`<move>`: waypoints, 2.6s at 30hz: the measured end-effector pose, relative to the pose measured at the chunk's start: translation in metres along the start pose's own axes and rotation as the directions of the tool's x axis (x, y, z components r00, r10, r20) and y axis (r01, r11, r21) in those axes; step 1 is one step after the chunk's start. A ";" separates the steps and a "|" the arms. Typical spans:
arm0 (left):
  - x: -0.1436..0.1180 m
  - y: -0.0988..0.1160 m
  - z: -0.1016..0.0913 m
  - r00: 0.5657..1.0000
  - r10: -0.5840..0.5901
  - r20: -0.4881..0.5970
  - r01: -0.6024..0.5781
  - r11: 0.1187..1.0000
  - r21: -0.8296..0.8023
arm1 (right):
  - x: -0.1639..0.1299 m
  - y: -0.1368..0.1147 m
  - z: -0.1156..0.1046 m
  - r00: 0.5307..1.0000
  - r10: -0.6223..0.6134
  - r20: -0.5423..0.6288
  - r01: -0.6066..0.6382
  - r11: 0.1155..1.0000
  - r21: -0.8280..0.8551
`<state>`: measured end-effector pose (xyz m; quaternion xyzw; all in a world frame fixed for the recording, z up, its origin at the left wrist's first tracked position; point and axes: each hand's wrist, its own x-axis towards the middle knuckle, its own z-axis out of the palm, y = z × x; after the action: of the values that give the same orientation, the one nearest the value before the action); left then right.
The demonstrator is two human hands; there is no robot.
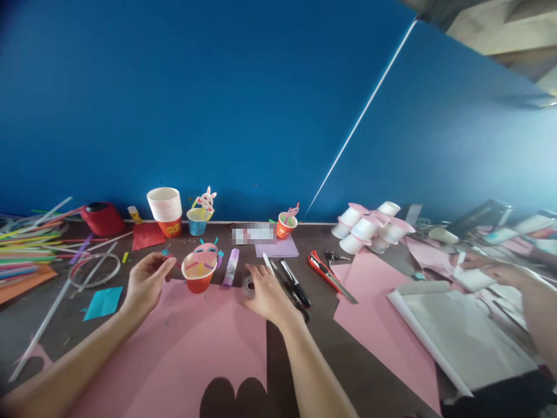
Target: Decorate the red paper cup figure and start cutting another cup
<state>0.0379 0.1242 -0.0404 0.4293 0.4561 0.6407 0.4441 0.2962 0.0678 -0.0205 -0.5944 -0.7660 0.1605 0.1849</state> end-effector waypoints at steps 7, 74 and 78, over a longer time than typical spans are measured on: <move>0.000 -0.005 -0.002 0.999 0.019 0.031 -0.019 1.000 -0.024 | 0.002 0.003 0.006 1.000 -0.004 0.004 0.005 0.991 -0.131; -0.091 0.025 -0.004 0.837 -0.168 0.520 -0.069 0.912 0.405 | -0.017 -0.077 0.016 0.993 -0.116 0.017 0.101 0.921 0.377; -0.092 0.021 -0.005 0.822 -0.238 0.518 0.035 0.929 0.370 | -0.017 -0.079 0.016 0.996 -0.082 0.032 0.063 0.920 0.388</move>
<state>0.0517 0.0309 -0.0349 0.6327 0.4424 0.3650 0.5204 0.2249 0.0317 0.0008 -0.5134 -0.7452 0.3154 0.2857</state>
